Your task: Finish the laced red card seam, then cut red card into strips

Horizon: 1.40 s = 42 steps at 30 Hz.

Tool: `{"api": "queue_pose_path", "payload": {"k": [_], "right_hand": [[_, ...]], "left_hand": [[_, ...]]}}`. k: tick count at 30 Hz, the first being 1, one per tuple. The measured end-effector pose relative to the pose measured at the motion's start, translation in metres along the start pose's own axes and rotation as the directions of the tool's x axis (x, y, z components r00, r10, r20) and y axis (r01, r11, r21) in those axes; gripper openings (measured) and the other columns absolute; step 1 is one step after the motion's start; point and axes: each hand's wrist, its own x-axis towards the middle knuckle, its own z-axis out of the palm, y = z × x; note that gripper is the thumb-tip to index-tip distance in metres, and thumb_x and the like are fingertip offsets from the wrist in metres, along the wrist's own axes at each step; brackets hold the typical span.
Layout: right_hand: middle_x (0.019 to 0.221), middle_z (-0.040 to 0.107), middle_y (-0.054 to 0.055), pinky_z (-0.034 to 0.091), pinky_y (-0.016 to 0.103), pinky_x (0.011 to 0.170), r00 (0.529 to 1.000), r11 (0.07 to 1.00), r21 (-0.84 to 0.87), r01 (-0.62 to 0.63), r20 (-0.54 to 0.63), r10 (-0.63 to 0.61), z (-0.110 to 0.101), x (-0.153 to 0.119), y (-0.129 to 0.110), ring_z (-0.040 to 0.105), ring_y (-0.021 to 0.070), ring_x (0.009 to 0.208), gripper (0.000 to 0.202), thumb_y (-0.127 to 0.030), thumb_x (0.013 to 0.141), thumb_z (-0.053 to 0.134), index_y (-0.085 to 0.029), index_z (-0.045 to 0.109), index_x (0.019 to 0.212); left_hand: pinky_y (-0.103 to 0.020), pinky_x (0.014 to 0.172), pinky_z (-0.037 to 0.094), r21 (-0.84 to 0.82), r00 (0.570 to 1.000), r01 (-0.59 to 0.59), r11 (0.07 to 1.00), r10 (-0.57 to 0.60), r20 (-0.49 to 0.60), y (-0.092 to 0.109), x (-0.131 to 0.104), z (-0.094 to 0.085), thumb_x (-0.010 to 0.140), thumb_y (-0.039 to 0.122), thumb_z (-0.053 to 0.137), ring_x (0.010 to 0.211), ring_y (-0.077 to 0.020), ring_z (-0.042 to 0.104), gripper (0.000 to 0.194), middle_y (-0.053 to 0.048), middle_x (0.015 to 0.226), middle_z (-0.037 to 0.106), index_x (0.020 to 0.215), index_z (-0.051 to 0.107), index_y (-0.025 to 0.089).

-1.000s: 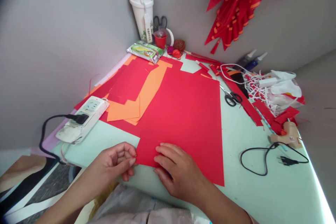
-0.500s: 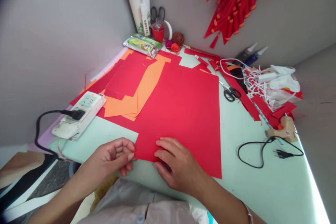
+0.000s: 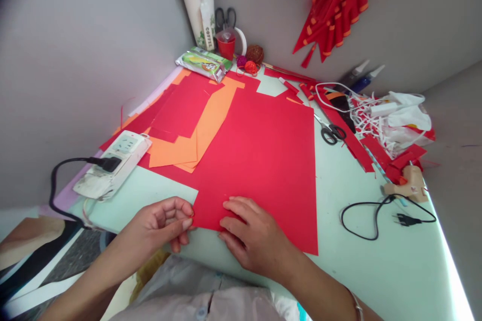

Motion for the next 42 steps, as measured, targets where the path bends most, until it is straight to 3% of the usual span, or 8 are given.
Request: {"api": "queue_pose_path", "payload": {"k": [11,17,22,25,28,31,35,42], "right_hand": [[0.119,0.065,0.013,0.050,0.042,0.102,0.999,0.990,-0.134,0.049,0.025,-0.046,0.003,-0.002,-0.002,0.056,0.0255,0.120,0.027,-0.025,0.089,0.062,-0.014,0.063,0.113],[0.120,0.067,0.013,0.053,0.043,0.100,0.998,0.983,-0.175,0.056,0.028,-0.051,0.004,-0.002,-0.005,0.058,0.0258,0.120,0.032,-0.022,0.090,0.058,-0.013,0.060,0.121],[0.118,0.068,0.013,0.054,0.042,0.099,0.998,0.979,-0.197,0.061,0.030,-0.056,0.003,-0.001,-0.007,0.060,0.0261,0.118,0.031,-0.022,0.091,0.057,-0.013,0.062,0.120],[0.118,0.068,0.013,0.054,0.042,0.099,0.998,0.977,-0.204,0.064,0.026,-0.060,0.003,0.000,-0.008,0.060,0.0260,0.118,0.031,-0.022,0.091,0.056,-0.013,0.062,0.120],[0.118,0.068,0.014,0.054,0.042,0.098,0.998,0.978,-0.198,0.070,0.026,-0.066,0.003,0.000,-0.008,0.060,0.0265,0.118,0.031,-0.021,0.090,0.057,-0.012,0.062,0.120],[0.119,0.067,0.014,0.054,0.043,0.099,0.998,0.980,-0.188,0.062,0.032,-0.057,0.003,0.000,-0.007,0.059,0.0266,0.119,0.032,-0.021,0.090,0.057,-0.012,0.061,0.120],[0.119,0.067,0.014,0.054,0.042,0.099,0.998,0.981,-0.181,0.067,0.026,-0.063,0.004,-0.001,-0.006,0.059,0.0270,0.119,0.032,-0.019,0.089,0.057,-0.012,0.061,0.120],[0.119,0.067,0.014,0.053,0.043,0.100,0.999,0.987,-0.156,0.047,0.031,-0.043,0.005,-0.002,-0.005,0.058,0.0260,0.120,0.032,-0.020,0.090,0.057,-0.013,0.060,0.121]], "left_hand": [[-0.020,0.049,0.043,-0.007,0.999,0.034,0.999,-0.034,-0.021,0.002,0.000,0.001,0.077,0.034,0.067,0.051,-0.0089,0.054,0.023,0.005,0.058,0.060,0.086,0.054,0.018],[-0.022,0.051,0.043,0.024,1.000,-0.016,1.000,0.016,-0.003,-0.002,0.001,0.002,0.081,0.035,0.062,0.052,-0.0097,0.053,0.019,0.005,0.060,0.059,0.086,0.052,0.019],[-0.025,0.058,0.047,0.198,0.997,-0.059,0.978,0.069,-0.044,0.000,-0.005,-0.001,0.083,0.037,0.058,0.066,-0.0145,0.057,0.018,0.003,0.071,0.057,0.091,0.054,0.021],[-0.028,0.069,0.049,0.452,0.976,-0.143,0.880,0.202,-0.083,0.002,-0.009,-0.008,0.086,0.031,0.054,0.079,-0.0168,0.060,0.017,-0.001,0.088,0.060,0.101,0.056,0.023],[-0.030,0.079,0.048,0.657,0.906,-0.266,0.705,0.415,-0.078,0.000,-0.006,-0.015,0.089,0.024,0.048,0.089,-0.0175,0.059,0.021,-0.003,0.102,0.057,0.108,0.055,0.026],[-0.028,0.079,0.048,0.740,0.849,-0.315,0.594,0.525,-0.060,-0.004,0.003,-0.017,0.090,0.023,0.048,0.089,-0.0169,0.058,0.020,-0.003,0.106,0.056,0.107,0.056,0.027],[-0.026,0.073,0.048,0.777,0.827,-0.316,0.544,0.560,-0.056,-0.005,0.015,-0.015,0.091,0.027,0.051,0.083,-0.0160,0.058,0.017,-0.002,0.103,0.056,0.107,0.058,0.027],[-0.023,0.055,0.041,0.817,0.853,-0.292,0.498,0.522,-0.013,0.002,0.021,-0.016,0.093,0.027,0.047,0.080,-0.0159,0.058,0.019,-0.003,0.101,0.058,0.107,0.059,0.025]]}}
